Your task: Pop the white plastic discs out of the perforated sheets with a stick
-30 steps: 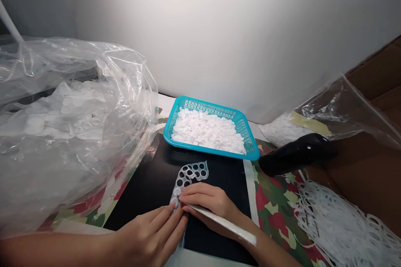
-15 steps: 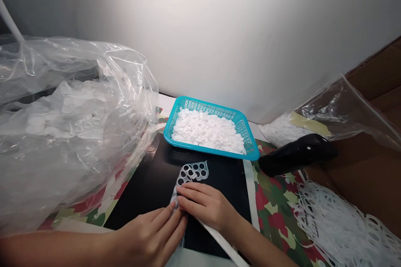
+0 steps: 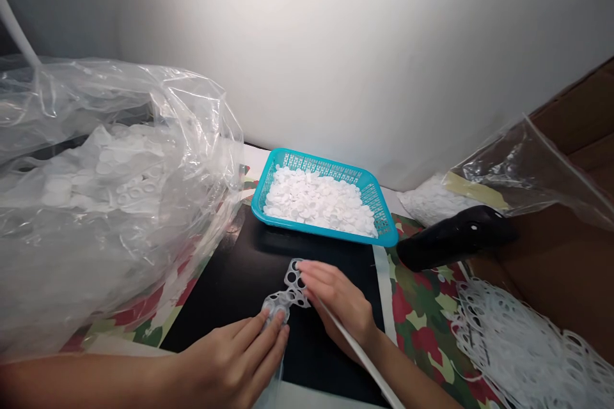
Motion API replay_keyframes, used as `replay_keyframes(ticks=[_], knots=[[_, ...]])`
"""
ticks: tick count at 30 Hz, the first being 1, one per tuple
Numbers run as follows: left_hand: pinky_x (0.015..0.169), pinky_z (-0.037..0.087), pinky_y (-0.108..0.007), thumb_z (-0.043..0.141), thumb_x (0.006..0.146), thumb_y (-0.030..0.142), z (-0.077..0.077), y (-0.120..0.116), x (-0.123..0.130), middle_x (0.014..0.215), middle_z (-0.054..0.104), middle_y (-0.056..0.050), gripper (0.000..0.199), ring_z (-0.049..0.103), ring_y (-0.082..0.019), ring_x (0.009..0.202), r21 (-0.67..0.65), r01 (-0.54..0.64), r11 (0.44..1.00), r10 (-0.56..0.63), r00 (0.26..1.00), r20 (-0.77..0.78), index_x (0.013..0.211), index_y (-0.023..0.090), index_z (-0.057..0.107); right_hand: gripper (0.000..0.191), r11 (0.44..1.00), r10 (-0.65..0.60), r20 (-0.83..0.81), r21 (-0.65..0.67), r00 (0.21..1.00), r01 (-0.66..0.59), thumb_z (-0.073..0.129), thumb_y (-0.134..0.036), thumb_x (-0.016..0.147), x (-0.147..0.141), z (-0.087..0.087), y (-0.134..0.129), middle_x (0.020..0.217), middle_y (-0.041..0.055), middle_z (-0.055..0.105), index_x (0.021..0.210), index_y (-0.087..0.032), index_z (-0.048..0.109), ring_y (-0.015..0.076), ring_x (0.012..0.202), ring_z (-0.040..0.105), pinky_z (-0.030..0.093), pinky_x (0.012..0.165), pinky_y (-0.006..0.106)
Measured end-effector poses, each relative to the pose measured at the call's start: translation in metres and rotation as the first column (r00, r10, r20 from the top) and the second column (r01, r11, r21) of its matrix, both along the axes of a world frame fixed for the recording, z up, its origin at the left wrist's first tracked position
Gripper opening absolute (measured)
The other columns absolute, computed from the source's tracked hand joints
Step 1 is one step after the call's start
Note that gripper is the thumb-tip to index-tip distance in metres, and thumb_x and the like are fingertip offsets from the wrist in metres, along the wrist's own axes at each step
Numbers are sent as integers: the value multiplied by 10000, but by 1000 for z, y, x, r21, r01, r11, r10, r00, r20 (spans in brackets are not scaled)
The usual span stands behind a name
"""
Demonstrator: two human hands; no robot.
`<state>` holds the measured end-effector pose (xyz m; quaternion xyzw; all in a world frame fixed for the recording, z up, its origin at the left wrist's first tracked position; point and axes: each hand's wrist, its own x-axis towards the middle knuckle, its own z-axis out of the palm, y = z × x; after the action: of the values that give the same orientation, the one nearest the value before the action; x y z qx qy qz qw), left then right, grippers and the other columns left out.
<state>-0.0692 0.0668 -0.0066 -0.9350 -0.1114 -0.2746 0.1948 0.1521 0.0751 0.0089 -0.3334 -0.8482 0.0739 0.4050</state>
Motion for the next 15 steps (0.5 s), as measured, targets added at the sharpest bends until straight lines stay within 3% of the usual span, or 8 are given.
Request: replay_keyframes(ticks=[3,5,9,12,15], knots=[[690,560,-333,537,853,131,2,0,-1,973,718,-191,243,699,-258,822,-4,-4,1000,4,1000,10,1010,12,680,455,975,221,111,-49,969,-217,548,-4,882,4,2,-2,1180,142,681,1315,-140,513,217,1172,615,586,915,343],[700,558,-329,531,860,127,2,0,-1,975,716,-194,246,699,-252,829,-2,-6,1000,6,1000,17,1019,10,677,435,962,274,126,-48,953,-270,527,-8,890,4,5,-6,1157,161,690,1313,-104,506,219,1171,617,584,920,346],[705,562,-328,508,863,111,0,0,0,952,721,-179,238,699,-249,828,-13,5,1000,-5,1000,28,996,18,684,370,953,304,128,-47,944,-300,526,-20,887,3,8,-15,1115,178,706,1255,-60,542,222,1160,627,581,927,327],[705,568,-329,504,859,110,0,0,1,919,727,-161,232,700,-249,807,-15,21,1000,-20,999,35,965,28,694,380,946,321,167,-90,932,-310,555,-13,868,7,1,-17,1146,176,695,1246,-50,549,222,1166,625,567,952,323],[697,572,-327,497,855,96,1,1,0,951,726,-170,254,704,-254,821,-6,20,1000,-20,1000,20,999,21,692,414,974,227,215,-59,950,-219,564,-3,860,11,-6,-15,1206,167,671,1268,-69,550,221,1174,621,561,964,318]])
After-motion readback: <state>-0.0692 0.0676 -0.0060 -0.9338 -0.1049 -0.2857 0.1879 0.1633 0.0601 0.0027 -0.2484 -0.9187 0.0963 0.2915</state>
